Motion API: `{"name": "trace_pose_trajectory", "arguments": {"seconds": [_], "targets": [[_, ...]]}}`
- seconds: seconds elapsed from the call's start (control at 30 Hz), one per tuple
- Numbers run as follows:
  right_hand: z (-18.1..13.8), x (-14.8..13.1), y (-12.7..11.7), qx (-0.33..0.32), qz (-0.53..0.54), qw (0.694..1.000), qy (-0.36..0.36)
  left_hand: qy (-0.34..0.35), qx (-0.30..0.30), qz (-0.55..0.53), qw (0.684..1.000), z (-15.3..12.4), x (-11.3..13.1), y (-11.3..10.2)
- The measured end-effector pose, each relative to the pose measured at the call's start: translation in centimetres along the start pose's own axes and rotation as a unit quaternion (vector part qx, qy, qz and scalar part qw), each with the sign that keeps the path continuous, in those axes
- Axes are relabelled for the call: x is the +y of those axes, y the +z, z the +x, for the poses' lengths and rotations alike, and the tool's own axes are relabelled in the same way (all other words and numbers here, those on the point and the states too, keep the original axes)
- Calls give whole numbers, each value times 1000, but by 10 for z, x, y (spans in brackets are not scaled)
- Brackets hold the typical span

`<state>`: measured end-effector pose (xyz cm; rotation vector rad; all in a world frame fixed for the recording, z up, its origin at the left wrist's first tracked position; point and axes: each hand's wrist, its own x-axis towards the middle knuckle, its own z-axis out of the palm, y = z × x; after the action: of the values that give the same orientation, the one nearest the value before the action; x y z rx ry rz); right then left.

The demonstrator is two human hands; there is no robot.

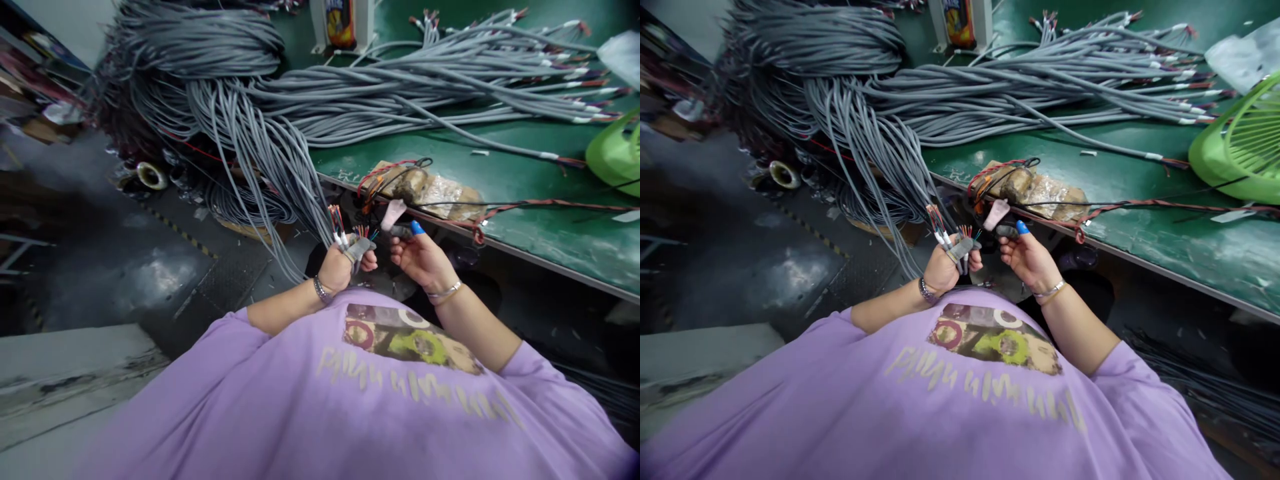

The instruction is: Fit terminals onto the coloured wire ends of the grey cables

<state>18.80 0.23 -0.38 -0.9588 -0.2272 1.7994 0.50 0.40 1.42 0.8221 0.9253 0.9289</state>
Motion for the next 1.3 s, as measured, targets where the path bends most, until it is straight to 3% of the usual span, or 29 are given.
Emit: {"name": "trace_pose_trajectory", "arguments": {"seconds": [0.2,0.4,0.6,0.8,1.03,1.17,1.3], "targets": [[-16,-2,-30,60,-72,990,-100,34,23,-58,997,2,2,4],[-33,5,-44,71,-117,976,-169,48,16,-13,999,-1,10,-5],[-48,16,-30,25,-219,947,-235,56,-40,39,997,-15,23,-8],[-50,24,-4,-36,-319,909,-264,1,-90,104,990,-25,17,-2],[-39,23,40,-118,-389,879,-249,-30,-79,140,987,-21,7,-5],[-35,22,52,-118,-400,876,-240,-36,-93,145,984,-18,2,-7],[-33,23,44,-93,-377,877,-281,-45,-143,161,976,-16,-1,-10]]}}
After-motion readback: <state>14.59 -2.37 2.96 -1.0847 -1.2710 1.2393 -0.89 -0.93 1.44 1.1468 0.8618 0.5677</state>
